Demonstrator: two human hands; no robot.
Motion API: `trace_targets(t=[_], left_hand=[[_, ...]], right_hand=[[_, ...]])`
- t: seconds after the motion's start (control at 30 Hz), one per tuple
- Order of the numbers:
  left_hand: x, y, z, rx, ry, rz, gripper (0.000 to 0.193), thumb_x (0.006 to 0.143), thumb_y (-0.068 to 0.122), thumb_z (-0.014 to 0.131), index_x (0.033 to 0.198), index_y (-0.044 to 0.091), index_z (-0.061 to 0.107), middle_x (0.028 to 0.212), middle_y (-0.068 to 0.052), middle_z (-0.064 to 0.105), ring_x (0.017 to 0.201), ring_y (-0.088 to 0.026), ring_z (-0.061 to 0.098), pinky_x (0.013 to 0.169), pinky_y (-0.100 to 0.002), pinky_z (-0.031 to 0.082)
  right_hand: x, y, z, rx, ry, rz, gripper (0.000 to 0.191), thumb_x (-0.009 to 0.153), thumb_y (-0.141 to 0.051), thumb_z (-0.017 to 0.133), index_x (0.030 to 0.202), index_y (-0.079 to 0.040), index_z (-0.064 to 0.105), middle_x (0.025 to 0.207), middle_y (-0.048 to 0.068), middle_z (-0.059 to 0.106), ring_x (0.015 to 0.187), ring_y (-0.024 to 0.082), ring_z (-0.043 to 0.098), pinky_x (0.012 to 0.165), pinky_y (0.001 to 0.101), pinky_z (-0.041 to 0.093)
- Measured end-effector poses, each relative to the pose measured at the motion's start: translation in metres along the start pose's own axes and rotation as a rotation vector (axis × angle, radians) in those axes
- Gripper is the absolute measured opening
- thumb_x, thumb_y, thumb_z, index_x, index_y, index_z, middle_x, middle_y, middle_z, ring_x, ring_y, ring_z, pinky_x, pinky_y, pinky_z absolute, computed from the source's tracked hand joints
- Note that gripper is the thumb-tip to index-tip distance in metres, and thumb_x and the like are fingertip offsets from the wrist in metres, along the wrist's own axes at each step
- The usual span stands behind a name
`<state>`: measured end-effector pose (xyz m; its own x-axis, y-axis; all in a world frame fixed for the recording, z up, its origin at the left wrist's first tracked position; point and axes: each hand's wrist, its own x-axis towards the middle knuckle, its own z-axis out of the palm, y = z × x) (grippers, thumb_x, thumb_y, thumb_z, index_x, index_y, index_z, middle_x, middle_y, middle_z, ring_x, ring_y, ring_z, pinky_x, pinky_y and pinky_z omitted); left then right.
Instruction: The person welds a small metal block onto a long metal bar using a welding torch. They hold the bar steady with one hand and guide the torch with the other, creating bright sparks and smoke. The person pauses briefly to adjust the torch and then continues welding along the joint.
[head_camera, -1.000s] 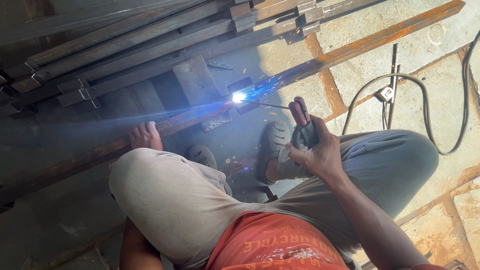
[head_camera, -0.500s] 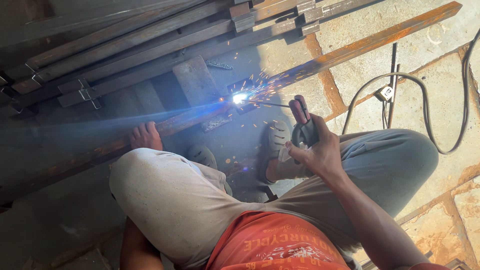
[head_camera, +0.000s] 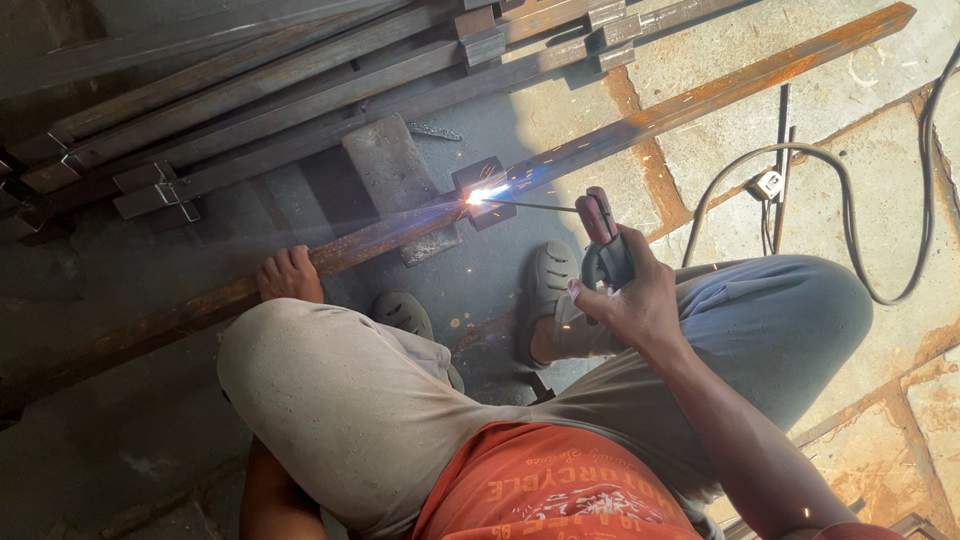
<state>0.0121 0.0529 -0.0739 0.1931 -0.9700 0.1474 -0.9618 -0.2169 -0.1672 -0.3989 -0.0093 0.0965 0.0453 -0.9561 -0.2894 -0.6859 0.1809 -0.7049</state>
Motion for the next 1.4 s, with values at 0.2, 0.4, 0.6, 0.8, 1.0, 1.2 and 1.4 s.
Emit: trace_targets(t=[0.2, 0.4, 0.6, 0.8, 1.0, 1.2, 1.4], left_hand=[[0.0006, -0.0010, 0.0046, 0.034, 0.029, 0.011, 0.008, 0.112, 0.021, 0.059, 0.110, 0.015, 0.054, 0.102, -0.007, 0.058, 0.097, -0.025, 0.060, 0.092, -0.040, 0.050], [0.0015, -0.0008, 0.0035, 0.034, -0.061, 0.013, 0.010, 0.109, 0.023, 0.059, 0.111, 0.015, 0.054, 0.102, -0.007, 0.059, 0.098, -0.025, 0.062, 0.093, -0.040, 0.051], [0.0012, -0.0006, 0.0016, 0.057, -0.101, 0.007, 0.012, 0.110, 0.025, 0.058, 0.113, 0.014, 0.055, 0.102, -0.007, 0.060, 0.098, -0.023, 0.063, 0.094, -0.040, 0.051], [0.0013, 0.0009, 0.0038, 0.078, -0.122, -0.002, 0.014, 0.109, 0.027, 0.060, 0.114, 0.015, 0.055, 0.103, -0.006, 0.060, 0.100, -0.023, 0.063, 0.096, -0.040, 0.051], [-0.0001, 0.0010, 0.0065, 0.112, -0.129, -0.009, 0.015, 0.107, 0.028, 0.059, 0.114, 0.015, 0.055, 0.103, -0.005, 0.060, 0.101, -0.021, 0.063, 0.097, -0.039, 0.051], [-0.0005, 0.0003, 0.0051, 0.046, -0.135, -0.026, 0.011, 0.106, 0.021, 0.058, 0.114, 0.014, 0.058, 0.104, -0.005, 0.061, 0.101, -0.022, 0.063, 0.097, -0.040, 0.051], [-0.0021, 0.0005, 0.0005, -0.033, -0.092, -0.033, 0.011, 0.103, 0.017, 0.060, 0.113, 0.013, 0.060, 0.104, -0.005, 0.062, 0.100, -0.024, 0.061, 0.094, -0.039, 0.049]], right_hand=[[-0.0024, 0.0048, -0.0049, -0.017, 0.073, -0.109, 0.074, 0.067, -0.030, 0.085, 0.131, -0.001, 0.060, 0.085, 0.010, 0.073, 0.078, 0.017, 0.072, 0.075, 0.0337, 0.057], [-0.0008, 0.0063, -0.0010, -0.029, 0.050, -0.081, 0.075, 0.067, -0.030, 0.085, 0.131, -0.001, 0.059, 0.086, 0.010, 0.073, 0.079, 0.017, 0.073, 0.075, 0.0338, 0.058], [0.0014, 0.0049, -0.0011, -0.036, 0.032, -0.072, 0.076, 0.068, -0.030, 0.085, 0.132, 0.000, 0.058, 0.082, 0.011, 0.074, 0.075, 0.017, 0.074, 0.073, 0.0341, 0.059], [0.0008, 0.0024, 0.0006, -0.019, 0.019, -0.056, 0.076, 0.069, -0.028, 0.084, 0.133, 0.001, 0.057, 0.081, 0.011, 0.073, 0.074, 0.017, 0.075, 0.070, 0.0330, 0.059], [0.0019, 0.0008, 0.0008, -0.015, -0.006, -0.018, 0.074, 0.069, -0.027, 0.084, 0.132, 0.001, 0.056, 0.076, 0.011, 0.072, 0.069, 0.016, 0.074, 0.066, 0.0326, 0.059], [0.0028, 0.0048, 0.0011, -0.033, 0.016, -0.046, 0.072, 0.069, -0.029, 0.086, 0.129, 0.000, 0.058, 0.076, 0.009, 0.072, 0.067, 0.015, 0.072, 0.065, 0.0324, 0.057], [0.0027, 0.0075, 0.0015, -0.022, 0.026, -0.070, 0.072, 0.069, -0.030, 0.085, 0.129, -0.001, 0.059, 0.079, 0.008, 0.072, 0.070, 0.015, 0.071, 0.067, 0.0315, 0.057]])
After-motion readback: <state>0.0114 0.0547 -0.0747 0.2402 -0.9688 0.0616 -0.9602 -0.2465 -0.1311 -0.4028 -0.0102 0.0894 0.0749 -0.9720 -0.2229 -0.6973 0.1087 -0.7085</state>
